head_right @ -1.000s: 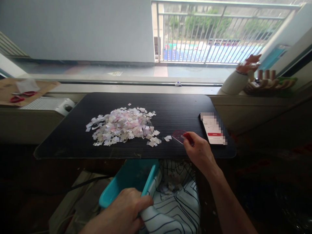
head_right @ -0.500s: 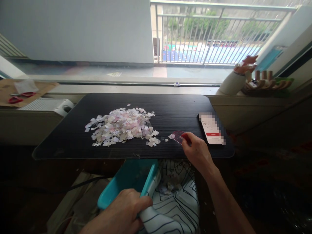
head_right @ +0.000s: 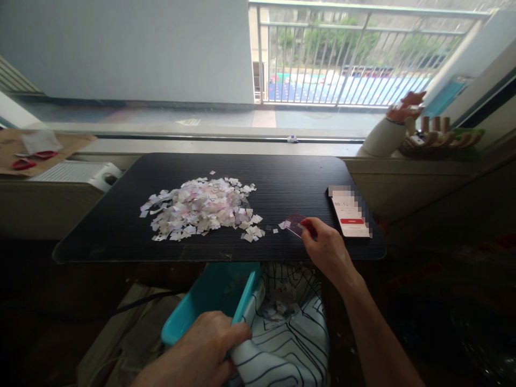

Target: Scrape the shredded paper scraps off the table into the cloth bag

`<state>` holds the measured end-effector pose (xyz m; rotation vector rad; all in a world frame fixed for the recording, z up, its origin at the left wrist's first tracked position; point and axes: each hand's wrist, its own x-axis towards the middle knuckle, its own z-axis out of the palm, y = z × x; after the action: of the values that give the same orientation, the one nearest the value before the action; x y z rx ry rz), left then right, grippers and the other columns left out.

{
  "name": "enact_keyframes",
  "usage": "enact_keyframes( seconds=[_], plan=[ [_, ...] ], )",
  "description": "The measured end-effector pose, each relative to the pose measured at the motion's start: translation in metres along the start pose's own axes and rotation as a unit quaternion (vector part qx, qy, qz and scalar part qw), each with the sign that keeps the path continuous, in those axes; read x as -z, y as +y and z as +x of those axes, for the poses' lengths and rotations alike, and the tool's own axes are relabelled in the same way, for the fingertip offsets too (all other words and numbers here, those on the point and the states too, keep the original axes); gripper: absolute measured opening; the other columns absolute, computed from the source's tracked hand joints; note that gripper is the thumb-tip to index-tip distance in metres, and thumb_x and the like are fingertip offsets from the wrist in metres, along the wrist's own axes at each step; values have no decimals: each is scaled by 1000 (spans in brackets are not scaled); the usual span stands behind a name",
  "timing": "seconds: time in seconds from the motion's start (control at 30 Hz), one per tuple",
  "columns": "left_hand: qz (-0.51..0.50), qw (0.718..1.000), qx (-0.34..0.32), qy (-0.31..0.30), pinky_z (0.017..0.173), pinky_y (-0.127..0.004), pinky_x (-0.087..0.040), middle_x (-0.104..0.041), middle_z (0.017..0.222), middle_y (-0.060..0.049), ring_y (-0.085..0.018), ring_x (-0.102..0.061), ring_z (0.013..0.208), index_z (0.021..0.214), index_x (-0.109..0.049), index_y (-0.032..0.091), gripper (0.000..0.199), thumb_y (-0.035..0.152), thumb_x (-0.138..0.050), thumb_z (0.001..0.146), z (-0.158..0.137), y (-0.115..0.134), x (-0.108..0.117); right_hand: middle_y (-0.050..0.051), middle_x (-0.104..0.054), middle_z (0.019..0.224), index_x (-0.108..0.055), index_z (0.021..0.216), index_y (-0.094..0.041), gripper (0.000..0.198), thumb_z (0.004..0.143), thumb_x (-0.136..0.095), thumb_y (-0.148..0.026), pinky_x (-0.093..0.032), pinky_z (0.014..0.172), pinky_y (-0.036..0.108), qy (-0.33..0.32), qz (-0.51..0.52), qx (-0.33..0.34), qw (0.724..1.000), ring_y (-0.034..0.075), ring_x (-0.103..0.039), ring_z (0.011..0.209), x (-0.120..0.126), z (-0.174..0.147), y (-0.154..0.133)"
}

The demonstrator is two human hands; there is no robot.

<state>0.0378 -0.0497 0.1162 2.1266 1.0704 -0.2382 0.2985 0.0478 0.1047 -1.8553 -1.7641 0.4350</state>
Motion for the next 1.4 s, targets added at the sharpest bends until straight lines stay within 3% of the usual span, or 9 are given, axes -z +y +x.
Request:
enact_keyframes(
  seconds=[0.17,0.33,0.73,0.87,1.07,1.2,1.4],
  plan=[
    [5,1000,-4,2,69,-29,-45,-68,81,-3,-24,-65,80,82,-61,22,12,15,-53,78,0,0,0,5,-72,83,-67,97,-20,22,81,-54,-28,-46,68,31,8,-20,-17,1000,20,-65,71,3,-1,0],
    [8,1000,-3,-5,70,-30,-46,-68,82,-3,-25,-65,82,83,-61,22,12,15,-53,78,0,0,1,4,-72,87,-66,98,-20,22,83,-53,-29,-47,69,29,-40,27,4,999,19,-65,76,-3,-4,-4],
    [6,1000,-4,6,68,-29,-47,-69,81,-5,-26,-66,80,86,-63,22,14,16,-53,78,-1,-1,1,5,-72,88,-67,97,-20,21,83,-52,-27,-46,69,31,-17,-18,18,1000,21,-66,76,-8,-4,-29],
    [15,1000,-6,5,69,-30,-48,-69,81,-5,-27,-66,80,86,-63,21,13,17,-54,77,-1,-2,1,4,-71,83,-67,97,-19,21,82,-53,-26,-46,67,28,-57,17,41,997,19,-66,73,-14,-4,-34],
    [17,1000,0,3,69,-30,-49,-69,81,-6,-27,-66,80,86,-64,21,15,16,-54,76,-3,-1,1,5,-71,84,-67,97,-20,21,82,-52,-26,-46,67,28,-38,-6,37,999,19,-66,74,-14,-4,-36],
    [9,1000,-1,5,70,-31,-49,-69,80,-5,-27,-66,79,86,-63,21,14,16,-53,78,-3,0,2,2,-71,80,-66,95,-20,20,82,-52,-25,-45,65,26,-73,21,65,995,17,-65,70,-16,-5,-40],
    [10,1000,5,3,71,-30,-49,-69,82,-5,-27,-66,81,86,-63,21,15,14,-54,76,-4,0,2,4,-71,85,-67,98,-20,22,83,-52,-26,-46,66,28,-53,0,35,998,18,-65,71,-10,-8,-35]
  ],
)
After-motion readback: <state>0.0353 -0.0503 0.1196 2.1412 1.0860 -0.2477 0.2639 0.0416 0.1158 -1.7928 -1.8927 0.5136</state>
